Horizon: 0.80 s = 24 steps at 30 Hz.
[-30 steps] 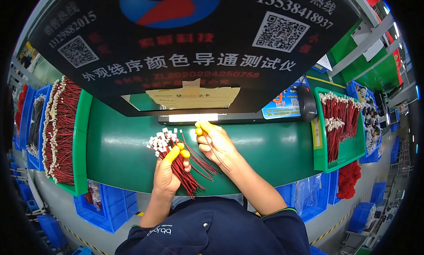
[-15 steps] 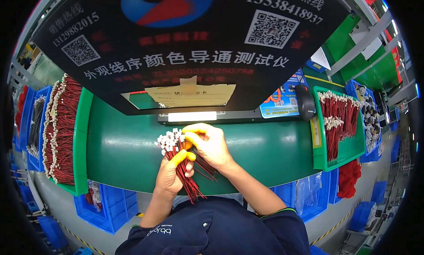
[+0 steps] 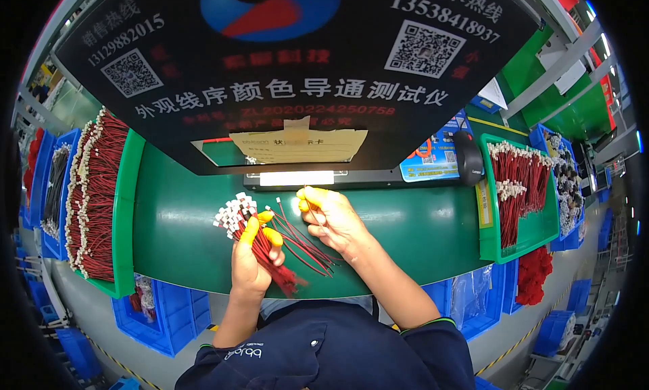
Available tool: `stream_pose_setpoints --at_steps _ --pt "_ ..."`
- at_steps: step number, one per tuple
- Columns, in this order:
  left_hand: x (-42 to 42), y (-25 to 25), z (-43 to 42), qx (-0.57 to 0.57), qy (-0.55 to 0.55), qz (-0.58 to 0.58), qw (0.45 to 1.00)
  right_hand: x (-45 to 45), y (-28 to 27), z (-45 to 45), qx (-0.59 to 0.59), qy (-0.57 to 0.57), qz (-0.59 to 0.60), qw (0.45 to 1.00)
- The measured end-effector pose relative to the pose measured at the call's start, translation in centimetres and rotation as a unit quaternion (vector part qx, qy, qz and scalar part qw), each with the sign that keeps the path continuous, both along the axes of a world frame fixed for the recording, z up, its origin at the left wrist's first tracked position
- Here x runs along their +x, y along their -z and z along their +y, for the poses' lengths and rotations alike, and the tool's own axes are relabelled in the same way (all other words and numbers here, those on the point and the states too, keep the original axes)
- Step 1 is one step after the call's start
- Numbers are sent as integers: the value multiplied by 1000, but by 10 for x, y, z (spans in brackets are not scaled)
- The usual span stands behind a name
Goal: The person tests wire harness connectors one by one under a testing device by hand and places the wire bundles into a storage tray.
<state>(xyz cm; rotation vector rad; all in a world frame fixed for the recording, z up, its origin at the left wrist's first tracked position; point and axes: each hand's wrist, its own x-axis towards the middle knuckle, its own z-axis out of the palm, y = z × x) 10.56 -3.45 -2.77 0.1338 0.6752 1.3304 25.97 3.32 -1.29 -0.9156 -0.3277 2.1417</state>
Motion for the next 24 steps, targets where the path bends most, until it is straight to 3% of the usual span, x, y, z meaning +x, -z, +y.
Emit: stream_pose_setpoints --at_steps 11,12,13,14,15,17,20,22,23,24 --pt "8 -6 3 -52 7 92 994 -2 1 -2 37 11 -31 999" --pt "7 -3 2 -44 9 86 995 -5 -8 -6 173 -38 -223 959" --pt "8 -2 3 -44 8 86 995 -9 -12 -9 298 -85 -401 862" --pt "9 -1 3 -33 2 80 996 -13 1 -14 343 -58 -408 844" --pt "11 -1 2 -23 -3 74 997 -16 -1 -20 372 -38 -345 861" --pt "15 -5 3 -35 -1 70 997 -21 -3 -26 305 -30 -237 922" --pt "16 -7 3 -49 2 51 998 -13 -17 -15 219 -56 -322 919" --pt "13 -6 2 -50 1 57 997 -6 -3 -3 71 -1 -118 990" --pt "12 -6 1 -52 3 64 997 -5 -4 3 -24 29 -29 999" --pt "11 -5 1 -51 3 64 997 -1 7 3 -19 21 18 999"
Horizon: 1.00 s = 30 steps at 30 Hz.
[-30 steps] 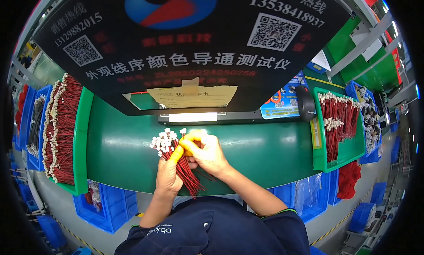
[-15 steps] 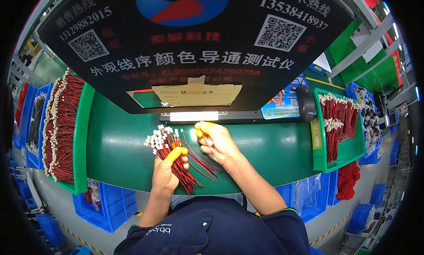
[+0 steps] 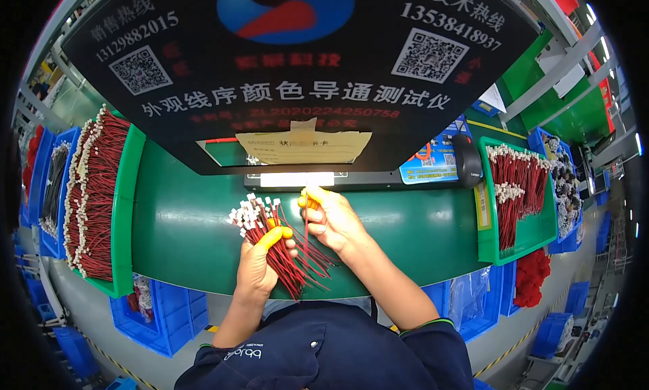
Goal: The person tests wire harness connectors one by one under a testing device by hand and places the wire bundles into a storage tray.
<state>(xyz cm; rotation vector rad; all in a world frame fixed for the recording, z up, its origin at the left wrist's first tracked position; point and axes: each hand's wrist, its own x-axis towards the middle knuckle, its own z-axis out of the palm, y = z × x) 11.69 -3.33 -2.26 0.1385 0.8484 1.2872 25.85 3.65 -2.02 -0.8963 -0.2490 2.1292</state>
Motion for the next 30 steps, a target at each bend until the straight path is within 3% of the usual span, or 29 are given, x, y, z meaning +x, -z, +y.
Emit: stream_pose_setpoints --at_steps 10,11,12,13,15,16,17,19,21,30 --pt "-3 3 0 15 19 -34 999 -4 -4 -6 22 30 -3 999" --pt "-3 4 1 20 20 -38 999 -7 -18 -10 135 -37 -214 967" --pt "-4 5 1 20 19 -38 999 -11 -24 -11 241 -103 -411 873" --pt "-3 6 1 22 18 -51 998 -20 -15 -17 348 -34 -365 863" --pt "0 4 1 22 23 -65 997 -20 -16 -25 256 -76 -212 940" --pt "3 -1 2 -7 19 -47 999 -18 -12 -22 281 -75 -227 929" --pt "4 -3 2 -36 14 -29 999 -14 -27 -18 206 -103 -272 934" --pt "2 0 1 -29 15 -32 999 -4 -13 -6 69 -42 -94 992" --pt "-3 4 -1 -15 27 -22 999 1 -4 -1 20 -23 -36 999" --pt "-1 4 -1 -12 27 -57 998 2 0 -2 24 -22 -11 999"
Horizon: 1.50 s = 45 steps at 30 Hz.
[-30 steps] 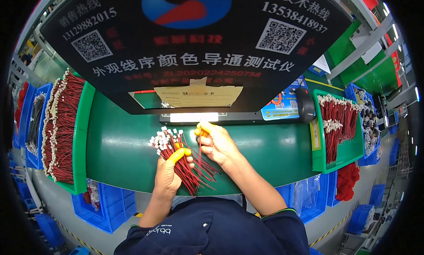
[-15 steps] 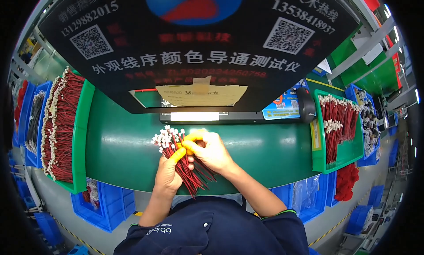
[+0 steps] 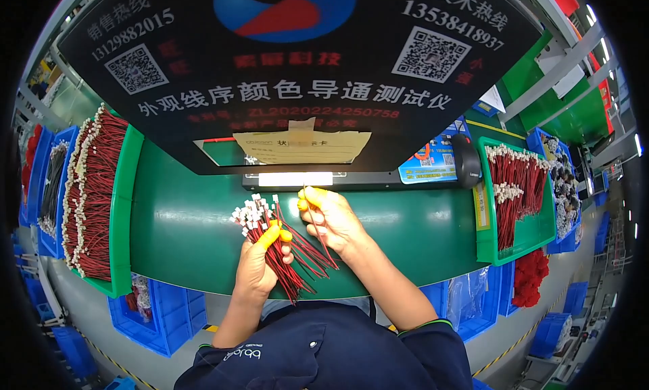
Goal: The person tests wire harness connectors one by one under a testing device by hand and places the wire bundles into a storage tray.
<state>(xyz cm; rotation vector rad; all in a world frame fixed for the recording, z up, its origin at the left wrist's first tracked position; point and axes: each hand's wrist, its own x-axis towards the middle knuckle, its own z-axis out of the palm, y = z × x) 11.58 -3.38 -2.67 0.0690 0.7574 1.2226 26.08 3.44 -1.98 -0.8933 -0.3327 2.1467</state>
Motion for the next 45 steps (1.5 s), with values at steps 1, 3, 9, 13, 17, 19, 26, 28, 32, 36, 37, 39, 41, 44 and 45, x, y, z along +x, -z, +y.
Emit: stream_pose_setpoints --at_steps 1,3,9,13,17,19,26,28,32,36,37,39,41,44,45 --pt "0 0 0 1 -1 0 1000 2 -1 0 25 -16 -48 998" --pt "0 1 -1 5 -1 1 1000 -2 1 -3 50 -34 -95 994" --pt "4 -4 -1 27 28 40 998 -16 -21 -15 149 -58 -234 959" --pt "-2 -5 -2 36 13 53 998 0 -3 1 -12 -9 6 1000" --pt "-2 -2 -1 79 12 39 996 0 1 2 -24 -2 33 999" --pt "-2 -4 -2 59 5 34 998 0 2 2 -7 -3 31 999" --pt "-2 -3 -1 31 3 48 998 -11 -30 -9 242 -118 -388 881" --pt "-1 -3 -1 26 25 46 998 -16 -9 -14 324 -38 -350 878" --pt "4 -4 -2 17 34 57 998 -19 -8 -18 369 38 -367 853" --pt "1 -3 0 12 0 19 1000 -15 -24 -20 278 69 -295 912" --pt "1 -3 0 11 1 18 1000 -16 -22 -20 278 69 -295 912" --pt "1 -4 1 14 4 32 999 -19 -19 -21 294 116 -264 911" --pt "2 -4 1 10 -3 38 999 -20 -19 -23 286 121 -262 914" --pt "3 0 1 24 -14 23 999 -23 -18 -27 310 91 -237 916" --pt "3 2 1 39 -21 26 999 -26 -17 -28 342 57 -213 914"
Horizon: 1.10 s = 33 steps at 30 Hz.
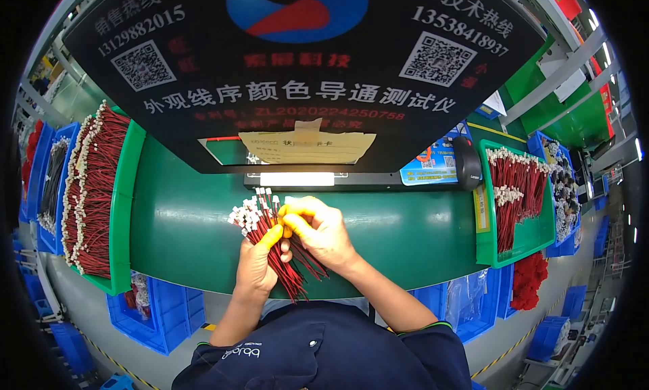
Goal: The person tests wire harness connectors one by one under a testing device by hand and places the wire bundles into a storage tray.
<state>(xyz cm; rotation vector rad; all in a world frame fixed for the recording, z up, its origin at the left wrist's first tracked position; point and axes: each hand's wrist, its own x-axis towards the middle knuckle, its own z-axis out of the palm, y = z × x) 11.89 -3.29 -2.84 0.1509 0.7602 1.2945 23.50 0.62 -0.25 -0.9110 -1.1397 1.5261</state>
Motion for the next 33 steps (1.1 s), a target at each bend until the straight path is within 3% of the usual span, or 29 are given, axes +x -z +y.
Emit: stream_pose_setpoints --at_steps 2,4,6,8,12,15,17,18,20,22,24,26,28,30,33 --pt "2 0 1 16 -6 3 1000 0 8 -2 -11 -13 66 998" --pt "4 -5 2 -41 -15 64 997 13 1 8 -180 -46 -6 983" --pt "2 -5 1 -60 -32 56 996 18 5 17 -284 -36 171 943" --pt "-4 1 -1 12 -34 23 999 24 13 24 -333 -44 205 919" --pt "-6 -1 -3 13 -29 8 999 22 20 24 -345 -29 206 915" --pt "-6 -2 -2 13 -17 17 1000 23 19 23 -328 -22 197 924" --pt "-6 -3 -2 3 -9 14 1000 25 15 22 -255 -58 61 963" --pt "-6 -3 -2 -7 -2 10 1000 22 15 20 -255 -59 61 963" --pt "-5 -3 -2 -6 2 6 1000 10 18 13 5 0 -175 984" --pt "0 -2 -2 -6 10 2 1000 3 8 7 -79 -45 -30 995" --pt "4 -2 -2 -9 -2 -3 1000 5 22 7 -12 -57 -107 993" --pt "4 -4 -1 -29 -11 6 1000 6 -7 8 -174 -76 -41 981" --pt "4 -6 0 -71 -25 23 997 15 7 24 -300 -56 130 943" --pt "0 -4 -2 -58 -13 28 998 20 12 30 -364 -24 215 906" --pt "-4 -3 -2 -18 26 -24 999 18 14 29 -379 -16 240 893"
